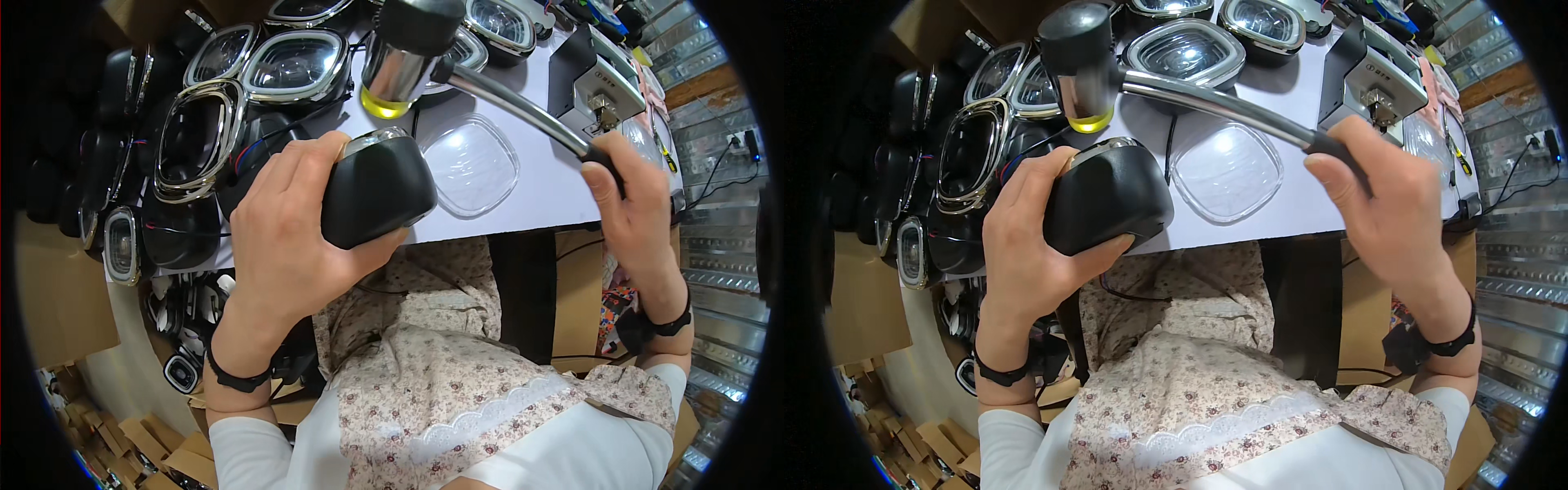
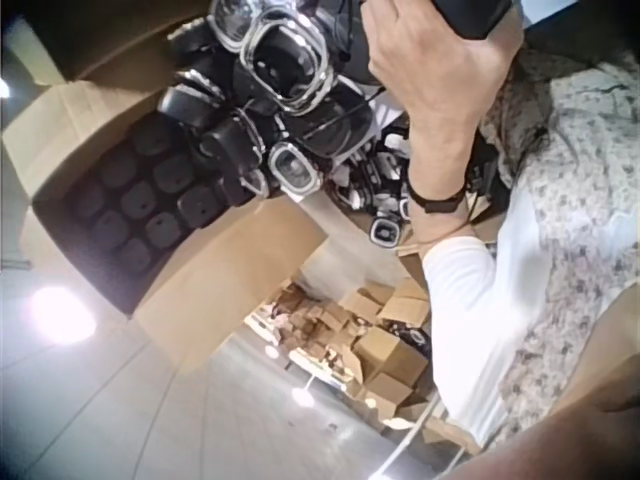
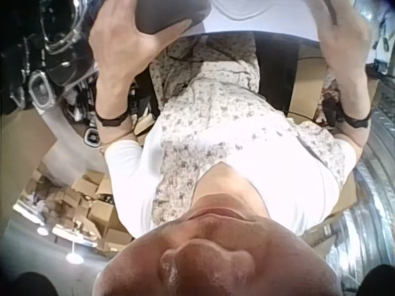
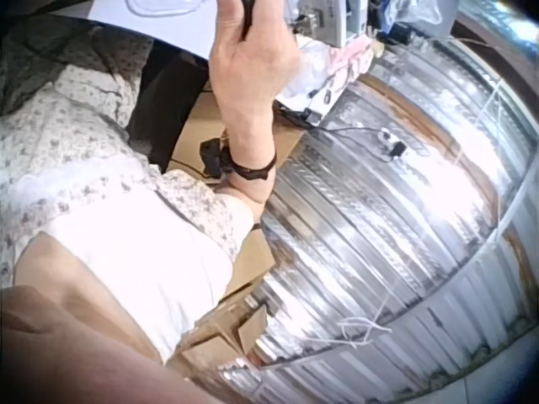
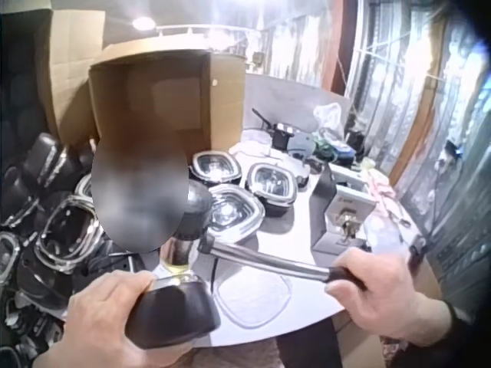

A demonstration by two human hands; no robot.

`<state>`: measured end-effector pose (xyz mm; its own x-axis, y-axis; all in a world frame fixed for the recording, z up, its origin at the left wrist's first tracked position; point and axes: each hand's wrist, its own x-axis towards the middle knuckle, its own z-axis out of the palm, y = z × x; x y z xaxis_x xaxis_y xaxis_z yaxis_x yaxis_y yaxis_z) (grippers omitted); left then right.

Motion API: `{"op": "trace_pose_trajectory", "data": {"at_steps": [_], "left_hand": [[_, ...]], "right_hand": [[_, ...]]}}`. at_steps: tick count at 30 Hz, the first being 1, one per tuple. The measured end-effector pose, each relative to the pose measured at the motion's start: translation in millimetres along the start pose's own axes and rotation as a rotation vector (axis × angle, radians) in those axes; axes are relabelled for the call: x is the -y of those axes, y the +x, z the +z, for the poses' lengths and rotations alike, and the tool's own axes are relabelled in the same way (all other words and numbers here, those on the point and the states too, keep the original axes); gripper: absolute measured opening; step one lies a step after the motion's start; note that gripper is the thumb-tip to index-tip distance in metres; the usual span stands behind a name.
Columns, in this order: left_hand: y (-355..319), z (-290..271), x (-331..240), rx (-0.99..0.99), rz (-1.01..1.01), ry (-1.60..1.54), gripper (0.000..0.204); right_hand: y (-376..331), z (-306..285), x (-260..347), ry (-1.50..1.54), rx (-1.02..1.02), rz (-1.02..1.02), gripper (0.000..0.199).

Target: The recorder is assembling automotive headlights by fitting components together and tapping them into place with a rubber mallet.

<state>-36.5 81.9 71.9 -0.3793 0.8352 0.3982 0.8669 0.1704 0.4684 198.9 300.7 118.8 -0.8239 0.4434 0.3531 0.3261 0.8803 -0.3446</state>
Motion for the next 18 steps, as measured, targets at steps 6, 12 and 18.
{"op": "trace_pose_trajectory", "data": {"at_steps": [6,12,18], "left_hand": [[0.4,1.4,2.7,-0.012,0.021,-0.002,0.074],[0.8,2.1,2.8,-0.024,0.034,0.012,0.076],[0.8,1.4,0.9,-0.004,0.018,0.011,0.076]], "right_hand": [[-4.3,21.3,2.2,-0.002,0.011,-0.001,0.028],[-5.2,22.1,0.9,-0.058,0.005,-0.045,0.027],[-10.5,29.7,-0.7,-0.067,-0.018,-0.047,0.028]]}}
